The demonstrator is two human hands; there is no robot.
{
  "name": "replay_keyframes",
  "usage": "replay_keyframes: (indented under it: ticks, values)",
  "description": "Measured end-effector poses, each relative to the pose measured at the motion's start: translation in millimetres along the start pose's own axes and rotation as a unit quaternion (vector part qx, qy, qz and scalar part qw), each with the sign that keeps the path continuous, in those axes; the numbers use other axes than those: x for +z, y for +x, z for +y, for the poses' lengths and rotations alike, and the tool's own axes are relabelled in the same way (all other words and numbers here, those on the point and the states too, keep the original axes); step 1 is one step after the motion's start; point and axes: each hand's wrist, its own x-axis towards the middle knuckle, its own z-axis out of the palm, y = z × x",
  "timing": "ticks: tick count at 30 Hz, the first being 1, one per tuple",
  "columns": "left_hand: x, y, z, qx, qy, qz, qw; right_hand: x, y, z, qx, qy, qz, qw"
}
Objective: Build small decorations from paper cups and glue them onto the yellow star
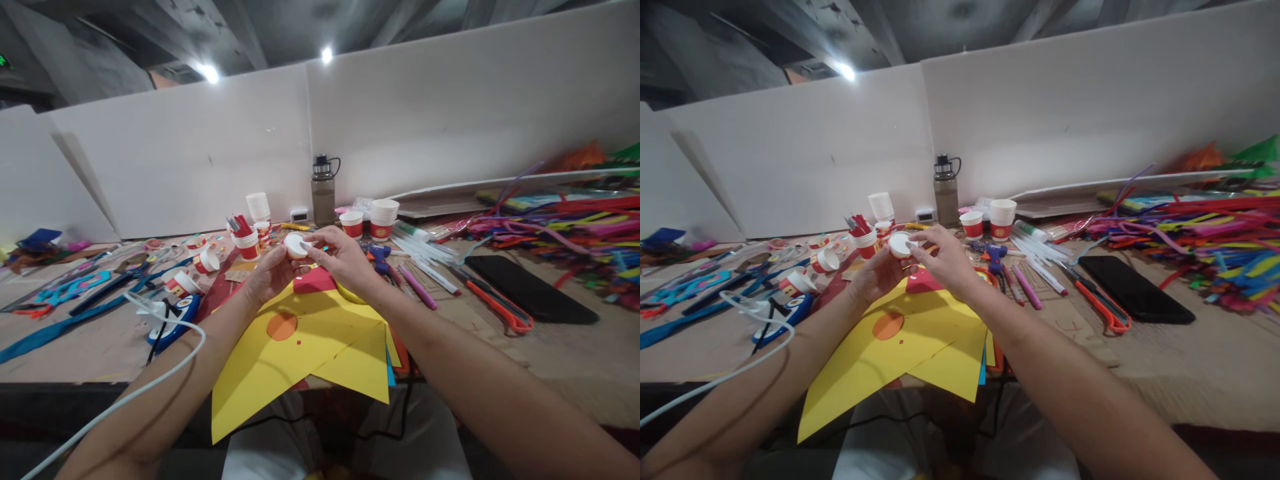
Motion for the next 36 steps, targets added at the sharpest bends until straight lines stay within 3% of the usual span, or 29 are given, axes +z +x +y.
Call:
replay_keyframes:
  ticks: [4, 9, 17, 27, 36]
  values:
    - [5.8, -1, 5, 0.046, 0.045, -0.013, 0.998, -2, 0, -3, 0.013, 0.004, 0.000, 1.000]
    - [11.7, -1, 7, 0.091, 0.099, 0.011, 0.991, -2, 0, -1, 0.036, 0.008, 0.003, 0.999]
    - [7.0, 1, 2, 0.126, 0.163, 0.018, 0.978, -2, -1, 1, 0.041, 0.003, -0.006, 0.999]
    - [10.5, 0, 5, 0.109, 0.177, 0.022, 0.978, 0, -2, 3, 0.031, -0.002, -0.026, 0.999]
    - [-1.3, 3, 2, -0.006, 0.101, -0.030, 0.994, 1, -2, 7, 0.027, -0.061, -0.075, 0.995]
